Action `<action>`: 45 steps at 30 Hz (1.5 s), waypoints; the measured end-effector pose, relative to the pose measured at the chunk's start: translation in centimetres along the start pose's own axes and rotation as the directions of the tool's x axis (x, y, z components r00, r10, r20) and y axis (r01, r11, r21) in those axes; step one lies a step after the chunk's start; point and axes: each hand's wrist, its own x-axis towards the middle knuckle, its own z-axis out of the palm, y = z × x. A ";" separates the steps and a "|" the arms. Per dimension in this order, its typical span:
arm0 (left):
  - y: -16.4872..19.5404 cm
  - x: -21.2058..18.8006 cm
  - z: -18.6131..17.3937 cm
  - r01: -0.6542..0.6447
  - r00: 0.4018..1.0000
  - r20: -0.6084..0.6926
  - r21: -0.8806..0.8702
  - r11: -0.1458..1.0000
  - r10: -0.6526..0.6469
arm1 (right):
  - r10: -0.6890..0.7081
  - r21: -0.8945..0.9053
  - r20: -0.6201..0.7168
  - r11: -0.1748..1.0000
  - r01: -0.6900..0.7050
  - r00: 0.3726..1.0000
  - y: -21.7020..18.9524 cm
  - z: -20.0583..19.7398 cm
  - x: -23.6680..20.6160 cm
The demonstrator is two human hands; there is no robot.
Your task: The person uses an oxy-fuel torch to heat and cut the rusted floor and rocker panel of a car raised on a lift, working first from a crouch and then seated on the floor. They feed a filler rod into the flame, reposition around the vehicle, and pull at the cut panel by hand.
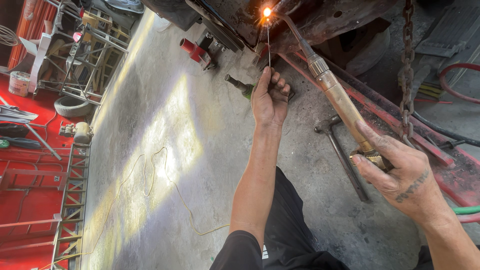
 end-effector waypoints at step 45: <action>-0.1 -22.9 -24.2 0.381 0.841 -0.364 -0.127 0.916 -0.400 | 0.481 -0.548 0.047 0.746 -0.379 0.876 23.4 16.7 3.1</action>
